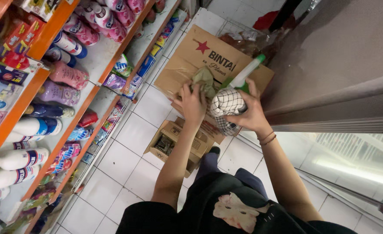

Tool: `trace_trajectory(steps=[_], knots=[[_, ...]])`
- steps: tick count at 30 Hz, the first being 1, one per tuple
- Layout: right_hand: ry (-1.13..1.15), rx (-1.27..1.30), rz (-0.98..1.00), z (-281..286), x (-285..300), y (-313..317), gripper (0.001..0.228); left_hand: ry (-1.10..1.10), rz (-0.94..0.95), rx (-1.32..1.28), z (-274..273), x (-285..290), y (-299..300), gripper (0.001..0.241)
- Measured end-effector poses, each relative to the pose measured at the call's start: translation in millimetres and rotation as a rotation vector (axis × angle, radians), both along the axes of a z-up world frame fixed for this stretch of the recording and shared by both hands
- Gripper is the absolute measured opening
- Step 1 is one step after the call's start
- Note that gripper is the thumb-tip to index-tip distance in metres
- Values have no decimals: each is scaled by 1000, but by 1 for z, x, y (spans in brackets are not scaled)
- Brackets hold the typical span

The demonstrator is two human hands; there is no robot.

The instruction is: The person cleans a glass refrigerator door and its interior shelves using a spray bottle and cloths.

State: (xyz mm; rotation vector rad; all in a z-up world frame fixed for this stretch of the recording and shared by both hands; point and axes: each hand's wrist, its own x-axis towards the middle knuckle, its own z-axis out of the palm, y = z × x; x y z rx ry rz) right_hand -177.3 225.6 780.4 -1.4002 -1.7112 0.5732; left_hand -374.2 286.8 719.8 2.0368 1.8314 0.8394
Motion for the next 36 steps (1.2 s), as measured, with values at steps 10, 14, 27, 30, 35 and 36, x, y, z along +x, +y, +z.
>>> trace_trajectory(steps=[10, 14, 27, 30, 35, 36], knots=[[518, 8, 316, 21, 32, -54, 69, -1055, -477, -304, 33, 3, -23, 29], [516, 103, 345, 28, 52, -104, 74, -990, -754, -482, 50, 17, -46, 25], [437, 343, -167, 27, 106, -350, 68, -1066, -1478, -1045, 89, 185, -191, 23], [812, 329, -215, 18, 115, -416, 67, -1126, -1624, -1128, 89, 234, -249, 21], [651, 486, -435, -16, 136, -525, 66, -898, -1653, -895, 94, 294, -354, 36], [595, 479, -507, -22, 138, -549, 62, -853, -1623, -864, 95, 302, -377, 49]])
